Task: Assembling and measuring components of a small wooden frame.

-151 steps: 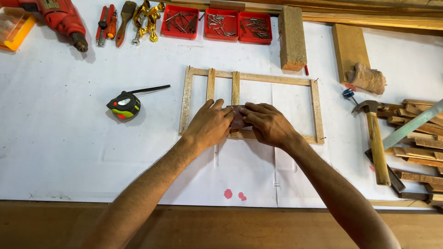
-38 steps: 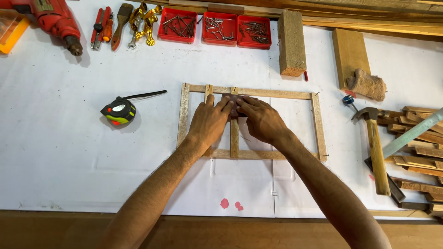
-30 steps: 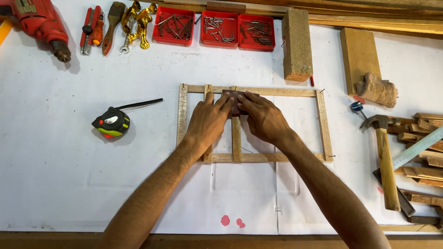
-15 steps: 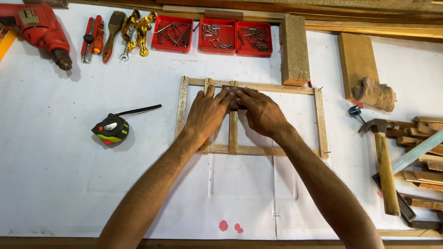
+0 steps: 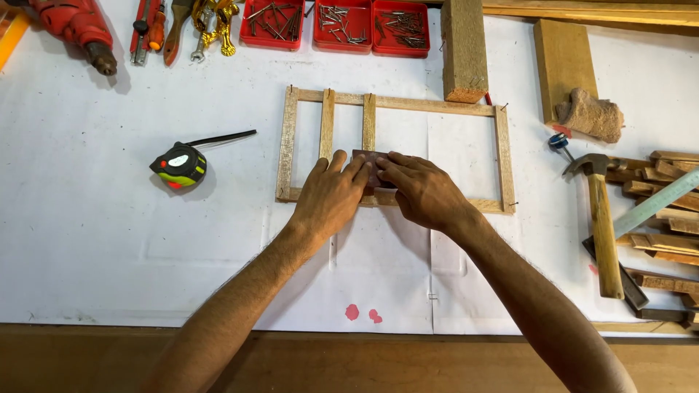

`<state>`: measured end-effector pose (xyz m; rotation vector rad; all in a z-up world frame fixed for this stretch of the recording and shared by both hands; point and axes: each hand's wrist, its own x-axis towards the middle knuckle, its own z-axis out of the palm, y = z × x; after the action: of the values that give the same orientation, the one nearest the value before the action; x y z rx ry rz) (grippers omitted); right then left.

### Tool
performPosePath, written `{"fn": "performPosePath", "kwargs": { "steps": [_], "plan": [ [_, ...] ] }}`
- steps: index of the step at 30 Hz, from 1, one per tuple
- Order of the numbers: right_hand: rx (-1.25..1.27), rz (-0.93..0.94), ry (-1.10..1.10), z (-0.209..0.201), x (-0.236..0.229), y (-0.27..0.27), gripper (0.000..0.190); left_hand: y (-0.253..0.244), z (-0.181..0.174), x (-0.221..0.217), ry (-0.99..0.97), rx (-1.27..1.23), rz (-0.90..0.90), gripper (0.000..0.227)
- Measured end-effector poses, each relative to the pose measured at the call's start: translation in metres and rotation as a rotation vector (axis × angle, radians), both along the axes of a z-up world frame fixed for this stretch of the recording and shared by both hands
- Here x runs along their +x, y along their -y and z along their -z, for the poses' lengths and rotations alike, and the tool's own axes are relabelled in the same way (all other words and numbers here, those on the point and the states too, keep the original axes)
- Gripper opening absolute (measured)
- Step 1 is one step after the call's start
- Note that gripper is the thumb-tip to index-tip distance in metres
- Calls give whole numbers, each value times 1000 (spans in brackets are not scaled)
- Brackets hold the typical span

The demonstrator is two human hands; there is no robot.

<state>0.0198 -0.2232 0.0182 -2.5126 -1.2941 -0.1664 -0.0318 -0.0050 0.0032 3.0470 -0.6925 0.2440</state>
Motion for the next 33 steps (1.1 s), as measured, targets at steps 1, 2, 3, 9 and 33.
{"fn": "performPosePath", "kwargs": {
  "steps": [1,2,3,9,33],
  "plan": [
    [0,-1,1,-1,6,-2,53,-2,1,7,1,0,-1,37],
    [-18,15,-6,-3,13,-5,57,-4,2,14,31,14,-3,41],
    [-37,31,-18,-3,20,-7,61,-6,5,22,56,26,-4,44],
    [10,29,2,3,71,-22,59,-18,17,72,27,-49,-42,43],
    [-100,-25,-15,-14,-9,-8,58,-2,-12,-7,-37,114,33,41]
  ]
}}
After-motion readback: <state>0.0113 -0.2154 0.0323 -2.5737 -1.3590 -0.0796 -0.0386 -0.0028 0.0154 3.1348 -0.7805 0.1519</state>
